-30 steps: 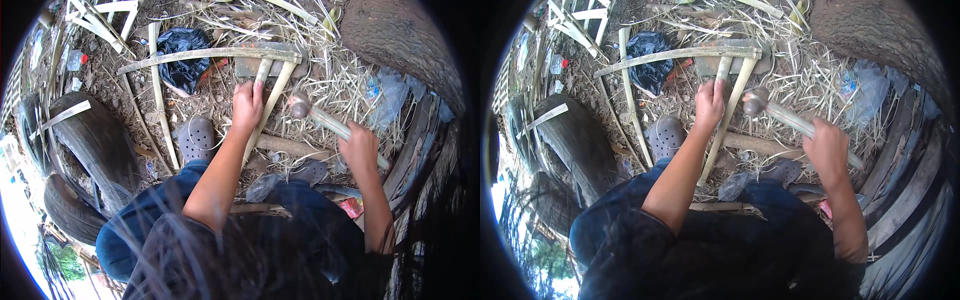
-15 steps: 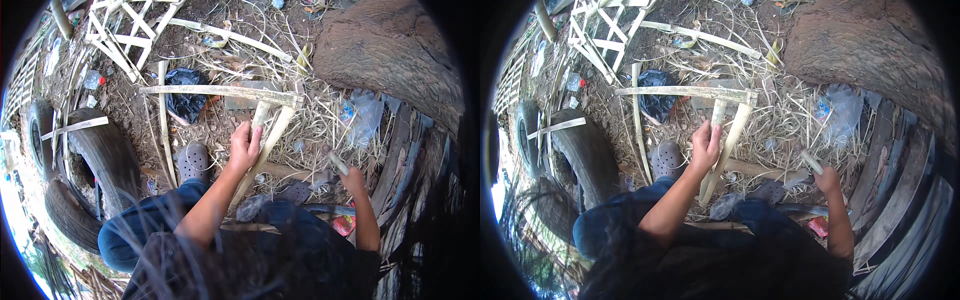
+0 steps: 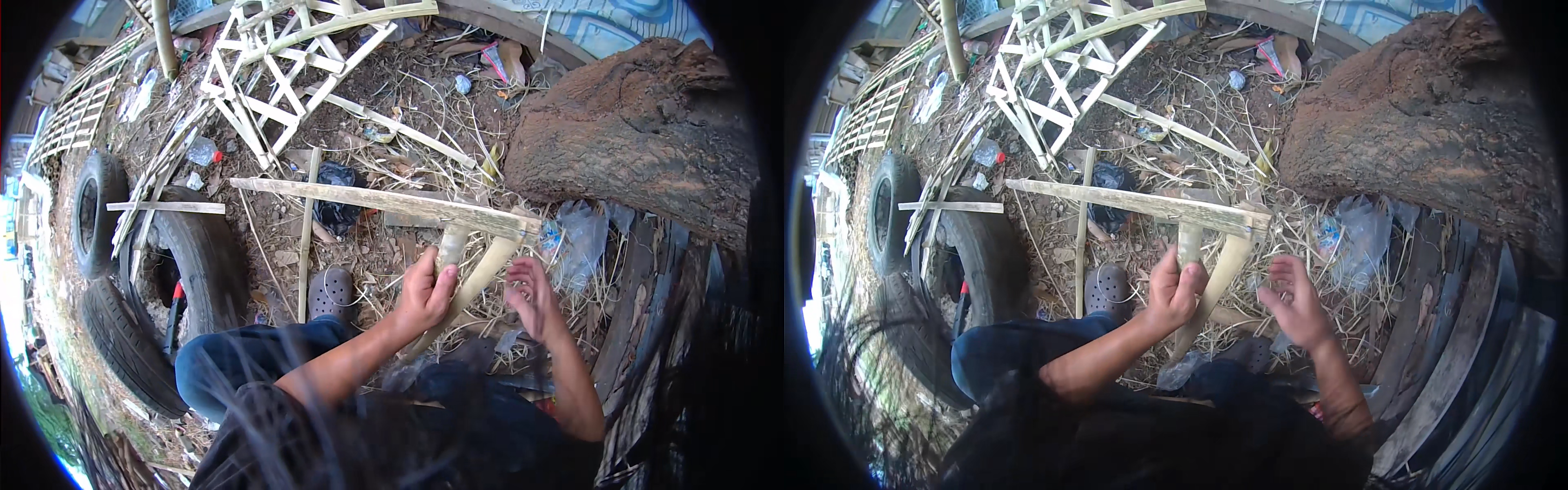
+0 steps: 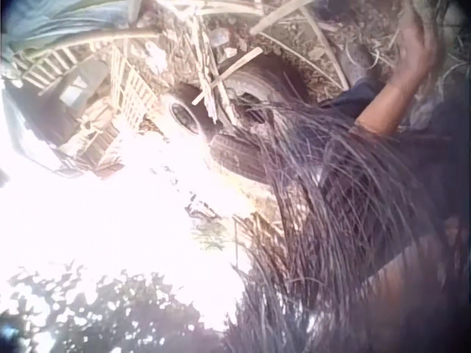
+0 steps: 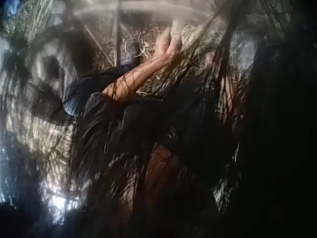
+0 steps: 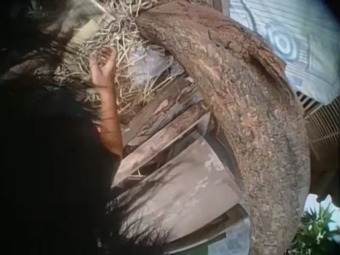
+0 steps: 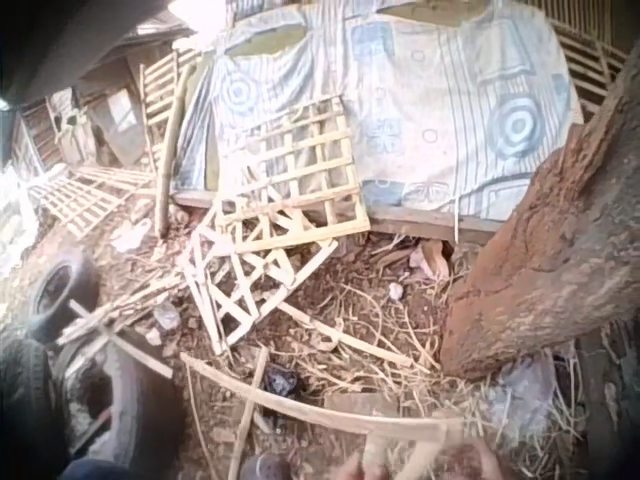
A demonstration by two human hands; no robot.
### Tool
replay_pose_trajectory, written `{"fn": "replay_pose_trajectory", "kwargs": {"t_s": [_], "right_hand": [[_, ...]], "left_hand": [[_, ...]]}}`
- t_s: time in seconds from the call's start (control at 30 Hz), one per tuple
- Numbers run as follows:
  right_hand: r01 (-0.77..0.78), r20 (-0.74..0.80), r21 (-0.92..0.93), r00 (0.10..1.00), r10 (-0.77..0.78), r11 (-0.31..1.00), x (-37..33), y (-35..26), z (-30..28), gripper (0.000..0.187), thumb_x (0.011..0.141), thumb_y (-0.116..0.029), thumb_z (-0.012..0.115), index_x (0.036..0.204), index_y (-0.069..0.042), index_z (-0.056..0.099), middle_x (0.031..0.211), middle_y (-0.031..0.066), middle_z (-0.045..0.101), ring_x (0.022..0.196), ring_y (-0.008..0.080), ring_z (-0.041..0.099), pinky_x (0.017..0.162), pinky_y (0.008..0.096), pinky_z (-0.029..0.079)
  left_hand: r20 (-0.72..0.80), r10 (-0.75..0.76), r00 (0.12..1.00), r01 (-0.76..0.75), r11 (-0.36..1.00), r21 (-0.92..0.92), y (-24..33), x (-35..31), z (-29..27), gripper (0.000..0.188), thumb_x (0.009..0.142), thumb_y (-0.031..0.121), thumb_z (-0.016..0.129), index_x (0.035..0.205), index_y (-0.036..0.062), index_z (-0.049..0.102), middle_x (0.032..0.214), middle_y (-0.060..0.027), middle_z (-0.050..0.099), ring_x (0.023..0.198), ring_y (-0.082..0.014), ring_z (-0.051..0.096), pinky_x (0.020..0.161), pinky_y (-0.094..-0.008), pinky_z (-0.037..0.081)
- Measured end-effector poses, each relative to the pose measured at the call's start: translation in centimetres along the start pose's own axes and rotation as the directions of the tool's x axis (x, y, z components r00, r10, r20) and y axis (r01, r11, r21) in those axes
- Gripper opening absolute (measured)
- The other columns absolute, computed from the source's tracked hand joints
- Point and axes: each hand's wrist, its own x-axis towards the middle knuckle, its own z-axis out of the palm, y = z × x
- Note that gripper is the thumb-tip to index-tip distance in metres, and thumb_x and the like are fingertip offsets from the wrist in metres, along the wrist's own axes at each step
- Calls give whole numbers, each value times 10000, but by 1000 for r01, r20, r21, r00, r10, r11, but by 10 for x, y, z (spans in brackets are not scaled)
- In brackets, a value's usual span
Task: The person constructs a wooden frame by positioning thin bamboo strips and driving small nails into the joints using a hammer.
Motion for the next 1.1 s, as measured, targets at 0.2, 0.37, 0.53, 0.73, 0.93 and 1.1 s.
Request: {"fn": "replay_pose_trajectory", "kwargs": {"t_s": [0.2, 0.37, 0.53, 0.73, 0.93, 1.1], "right_hand": [[263, -45, 289, 964, -261, 921, -22, -94, 41, 412, 928, -164, 639, 1274, 8, 498, 1126, 134, 628, 1052, 205, 606, 915, 341, 474], [276, -73, 13, 959, -275, 961, -36, -114, 32, 220, 959, -147, 599, 1065, 43, 633, 917, 118, 688, 841, 155, 642, 751, 305, 501], [289, -55, -8, 956, -289, 957, -47, -128, 33, 219, 976, -150, 582, 1054, 49, 628, 847, 58, 655, 778, 122, 616, 705, 287, 495], [234, -21, -6, 972, -234, 972, -57, -168, 26, 230, 986, -165, 580, 1044, 53, 624, 851, 19, 622, 777, 64, 552, 684, 237, 464], [352, -4, -17, 936, -352, 936, -53, -203, 58, 213, 998, -172, 564, 1043, 29, 618, 814, -7, 579, 731, 43, 487, 636, 217, 402], [446, -59, 24, 894, -445, 894, -58, -223, 75, 215, 998, -177, 543, 1012, 24, 617, 779, 7, 589, 692, 54, 513, 601, 233, 421]], "left_hand": [[-60, 50, 997, -52, 997, -48, 41, -13, 19, 183, 1018, 157, 484, 894, 25, 463, 599, -43, 528, 526, -124, 498, 484, -308, 401], [-19, -42, 999, 40, 991, -126, 68, -25, 23, 233, 1062, 216, 382, 994, 20, 488, 675, 10, 498, 579, -56, 442, 533, -228, 377], [-32, 3, 999, -8, 988, -157, 84, -30, 22, 239, 1066, 210, 367, 973, 19, 477, 674, -5, 499, 595, -68, 455, 558, -236, 392], [-78, 35, 996, -55, 962, -267, 99, -28, 19, 230, 1070, 218, 362, 1002, 22, 461, 676, -16, 480, 595, -83, 457, 568, -246, 404], [-197, 72, 978, -146, 905, -399, 138, -25, 5, 238, 1073, 231, 339, 949, 51, 431, 672, -24, 461, 575, -101, 427, 551, -260, 387], [-279, 138, 950, -255, 859, -444, 172, -24, -1, 288, 1072, 283, 343, 914, 55, 420, 659, -24, 449, 579, -110, 435, 553, -263, 382]]}}
